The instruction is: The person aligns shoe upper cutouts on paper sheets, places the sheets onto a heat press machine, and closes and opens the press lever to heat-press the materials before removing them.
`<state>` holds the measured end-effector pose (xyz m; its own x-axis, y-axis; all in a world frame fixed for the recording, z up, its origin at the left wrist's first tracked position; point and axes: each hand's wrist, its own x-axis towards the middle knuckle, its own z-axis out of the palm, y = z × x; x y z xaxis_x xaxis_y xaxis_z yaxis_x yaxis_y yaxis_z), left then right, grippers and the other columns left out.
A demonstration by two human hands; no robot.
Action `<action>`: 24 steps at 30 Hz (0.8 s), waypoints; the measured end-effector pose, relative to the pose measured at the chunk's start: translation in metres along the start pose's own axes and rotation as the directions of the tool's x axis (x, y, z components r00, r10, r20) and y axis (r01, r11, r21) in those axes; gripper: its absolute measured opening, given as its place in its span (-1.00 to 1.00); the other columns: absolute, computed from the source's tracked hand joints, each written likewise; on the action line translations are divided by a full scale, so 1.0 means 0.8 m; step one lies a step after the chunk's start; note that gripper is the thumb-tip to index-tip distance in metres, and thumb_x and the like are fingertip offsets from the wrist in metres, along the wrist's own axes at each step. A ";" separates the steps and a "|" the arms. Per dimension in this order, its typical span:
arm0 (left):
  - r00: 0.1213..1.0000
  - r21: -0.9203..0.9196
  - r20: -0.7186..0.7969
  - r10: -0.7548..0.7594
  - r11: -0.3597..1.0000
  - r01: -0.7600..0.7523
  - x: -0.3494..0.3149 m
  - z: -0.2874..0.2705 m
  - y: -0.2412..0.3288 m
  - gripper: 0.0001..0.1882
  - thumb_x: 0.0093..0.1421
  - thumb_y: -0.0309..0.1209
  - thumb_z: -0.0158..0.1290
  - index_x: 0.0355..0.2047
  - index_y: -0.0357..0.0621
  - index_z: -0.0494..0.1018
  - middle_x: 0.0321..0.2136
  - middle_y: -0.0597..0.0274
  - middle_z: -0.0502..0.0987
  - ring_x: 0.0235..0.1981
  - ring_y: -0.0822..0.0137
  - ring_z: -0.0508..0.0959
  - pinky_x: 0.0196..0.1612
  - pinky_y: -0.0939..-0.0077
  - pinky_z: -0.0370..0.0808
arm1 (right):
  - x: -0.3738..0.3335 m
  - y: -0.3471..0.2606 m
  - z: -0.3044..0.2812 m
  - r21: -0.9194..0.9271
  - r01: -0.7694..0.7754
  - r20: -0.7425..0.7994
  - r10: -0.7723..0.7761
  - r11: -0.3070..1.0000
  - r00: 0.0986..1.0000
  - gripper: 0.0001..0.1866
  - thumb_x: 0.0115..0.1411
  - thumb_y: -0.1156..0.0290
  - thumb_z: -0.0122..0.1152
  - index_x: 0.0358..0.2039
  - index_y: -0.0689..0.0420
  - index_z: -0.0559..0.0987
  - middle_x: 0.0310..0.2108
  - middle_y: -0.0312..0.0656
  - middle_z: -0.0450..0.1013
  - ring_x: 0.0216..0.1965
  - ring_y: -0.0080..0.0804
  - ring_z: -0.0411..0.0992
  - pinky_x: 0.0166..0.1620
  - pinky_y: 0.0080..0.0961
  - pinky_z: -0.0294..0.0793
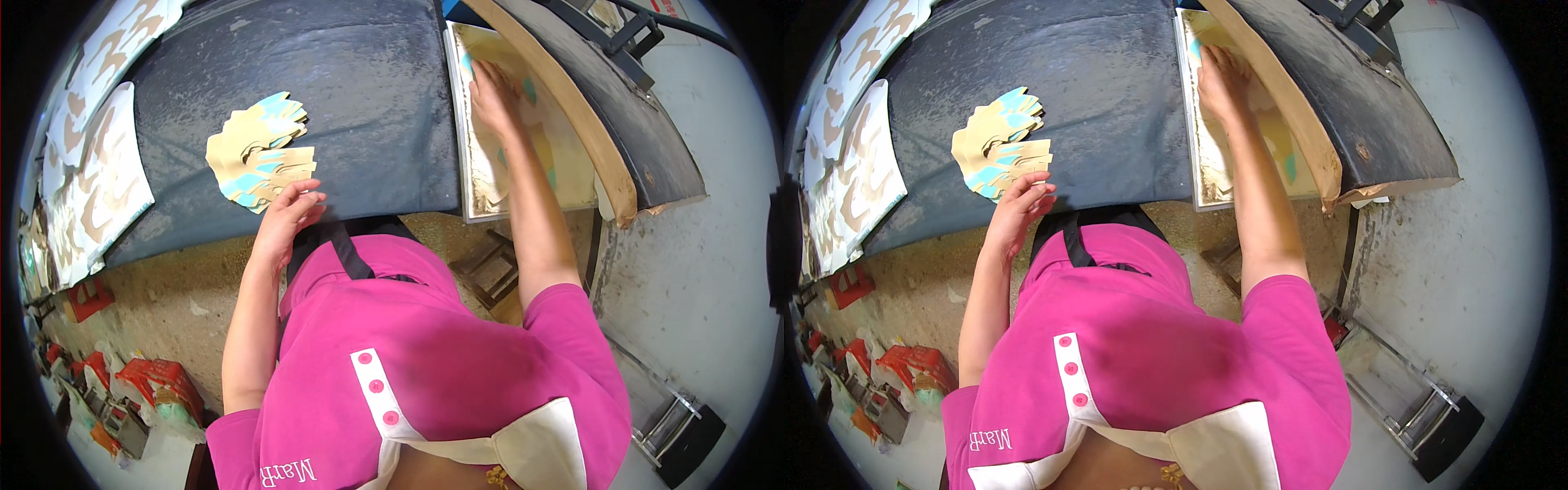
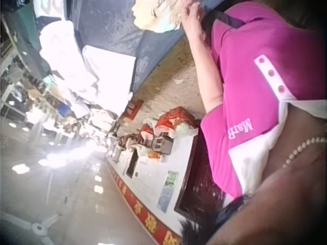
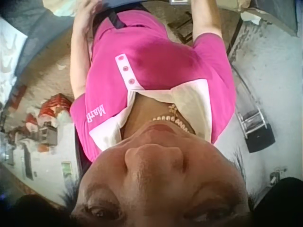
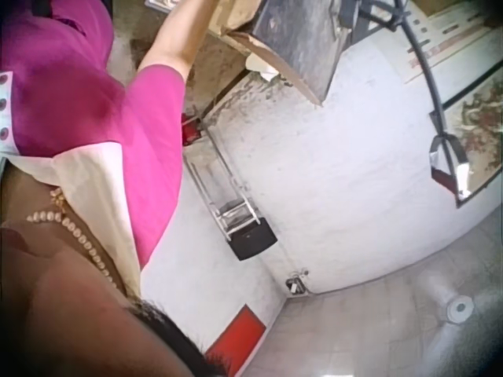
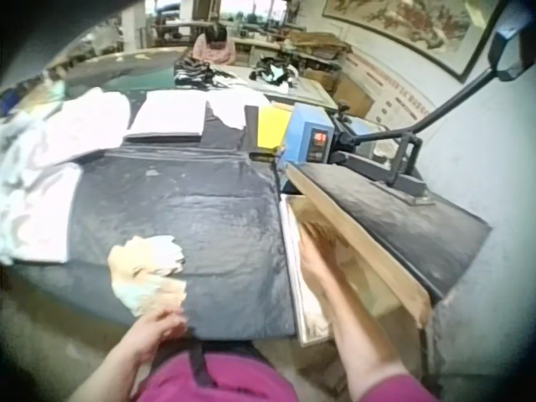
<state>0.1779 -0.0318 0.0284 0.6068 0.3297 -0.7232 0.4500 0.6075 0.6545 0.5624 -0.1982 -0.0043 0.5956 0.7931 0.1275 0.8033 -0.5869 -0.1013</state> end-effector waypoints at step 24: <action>0.999 -0.001 -0.039 0.017 1.000 -0.018 0.010 -0.010 -0.004 -0.68 0.29 -0.34 0.03 0.04 -0.09 0.41 -0.17 0.27 0.55 -0.17 0.42 0.54 -0.03 0.52 0.44 | -0.187 -0.023 -0.111 0.138 -0.323 0.076 0.315 0.936 0.946 -0.48 0.07 0.53 0.05 0.11 0.04 0.41 0.01 -0.01 0.39 0.02 0.03 0.37 0.08 -0.07 0.34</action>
<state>0.1764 -0.0256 0.0187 0.5889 0.3679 -0.7196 0.4389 0.6021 0.6670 0.4588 -0.3203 0.0664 0.8162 0.5776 0.0136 0.5589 -0.7834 -0.2718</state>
